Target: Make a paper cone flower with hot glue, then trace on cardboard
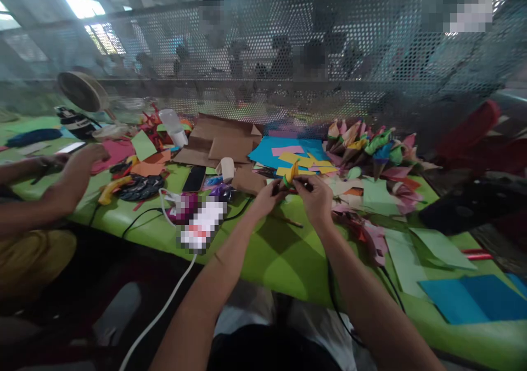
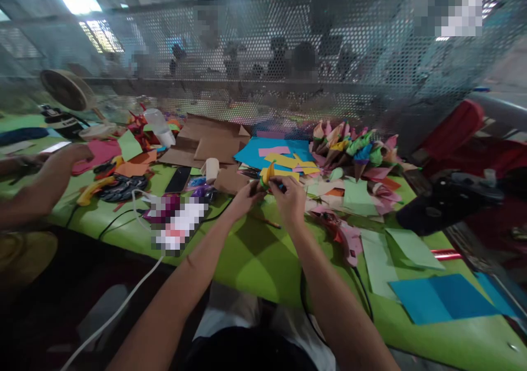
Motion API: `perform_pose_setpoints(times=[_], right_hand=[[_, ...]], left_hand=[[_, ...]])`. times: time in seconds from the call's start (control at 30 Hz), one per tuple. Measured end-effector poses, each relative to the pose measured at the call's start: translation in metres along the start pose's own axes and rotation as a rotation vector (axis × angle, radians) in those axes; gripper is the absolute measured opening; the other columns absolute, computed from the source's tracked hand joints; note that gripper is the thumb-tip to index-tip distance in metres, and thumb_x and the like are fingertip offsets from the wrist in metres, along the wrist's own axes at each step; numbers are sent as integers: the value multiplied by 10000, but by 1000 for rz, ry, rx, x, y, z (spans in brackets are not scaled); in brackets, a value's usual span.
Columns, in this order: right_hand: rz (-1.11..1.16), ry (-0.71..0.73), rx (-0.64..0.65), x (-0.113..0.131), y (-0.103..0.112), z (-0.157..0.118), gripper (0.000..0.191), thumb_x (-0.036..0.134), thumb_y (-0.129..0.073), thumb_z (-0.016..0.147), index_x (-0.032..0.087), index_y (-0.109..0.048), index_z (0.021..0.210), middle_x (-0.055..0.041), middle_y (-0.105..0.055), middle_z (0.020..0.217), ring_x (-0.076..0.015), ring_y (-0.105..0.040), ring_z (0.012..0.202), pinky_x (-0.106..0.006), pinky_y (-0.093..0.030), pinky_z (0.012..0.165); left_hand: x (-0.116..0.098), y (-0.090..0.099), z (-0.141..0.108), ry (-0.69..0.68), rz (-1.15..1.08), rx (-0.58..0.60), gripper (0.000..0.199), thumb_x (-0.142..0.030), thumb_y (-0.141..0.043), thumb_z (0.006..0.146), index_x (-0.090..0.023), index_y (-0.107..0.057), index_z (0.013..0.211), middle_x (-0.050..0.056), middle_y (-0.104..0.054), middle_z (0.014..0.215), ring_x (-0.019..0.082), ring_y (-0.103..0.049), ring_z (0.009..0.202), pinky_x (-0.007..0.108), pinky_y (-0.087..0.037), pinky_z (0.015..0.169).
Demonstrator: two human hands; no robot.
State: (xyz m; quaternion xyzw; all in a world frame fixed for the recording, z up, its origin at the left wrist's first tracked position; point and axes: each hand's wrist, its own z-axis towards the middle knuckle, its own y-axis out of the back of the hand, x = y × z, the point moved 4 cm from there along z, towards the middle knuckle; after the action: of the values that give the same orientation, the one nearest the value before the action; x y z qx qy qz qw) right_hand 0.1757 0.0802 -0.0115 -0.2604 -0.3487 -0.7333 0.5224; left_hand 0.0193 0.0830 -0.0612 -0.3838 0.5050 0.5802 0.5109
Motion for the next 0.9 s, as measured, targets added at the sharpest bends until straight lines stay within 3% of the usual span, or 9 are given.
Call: perform_pose_setpoints(times=[0.13,0.37,0.5,0.63,0.8,0.9], right_hand=[[-36,-12,18,-4,-1,0,151,310,-603,829,201,-706,810,-58,-706,811,-207,-621,733,-334,-479,697],[11,-64,-28,-7,-2,-2,160,329,-575,838,198,-668,836,-53,-685,812,-199,-600,730,-324,-464,686],[40,-89,-63,-6,2,0,173,346,-576,852,195,-658,855,-46,-680,815,-190,-590,723,-318,-458,683],[134,-164,-53,-9,1,1,199,380,-593,845,196,-666,864,-46,-699,810,-191,-606,731,-314,-470,684],[231,-214,16,-13,-6,-3,273,447,-580,864,194,-678,825,-51,-713,803,-200,-625,754,-317,-483,695],[248,-210,41,-15,-8,-4,298,435,-576,867,183,-715,947,-69,-742,879,-203,-648,784,-320,-492,711]], left_hand=[[3,0,-1,6,61,-6,429,-368,-701,791,-148,-640,1155,59,-690,983,181,-579,880,285,-450,801],[-1,1,0,60,-45,-32,432,-327,-727,768,-141,-653,1151,57,-702,968,140,-591,778,261,-457,752],[-4,4,-1,91,-156,-73,396,-324,-778,727,-155,-686,1073,13,-672,800,120,-550,710,236,-427,691],[-3,7,-3,126,-365,-119,351,-375,-839,676,-154,-682,898,-38,-537,621,72,-423,554,213,-322,535],[-1,12,-3,112,-496,-154,495,-483,-843,664,-185,-612,984,-37,-570,708,51,-413,512,200,-308,486],[1,15,-3,118,-599,-172,524,-497,-851,658,-195,-594,1000,-21,-613,795,46,-451,540,192,-350,508]])
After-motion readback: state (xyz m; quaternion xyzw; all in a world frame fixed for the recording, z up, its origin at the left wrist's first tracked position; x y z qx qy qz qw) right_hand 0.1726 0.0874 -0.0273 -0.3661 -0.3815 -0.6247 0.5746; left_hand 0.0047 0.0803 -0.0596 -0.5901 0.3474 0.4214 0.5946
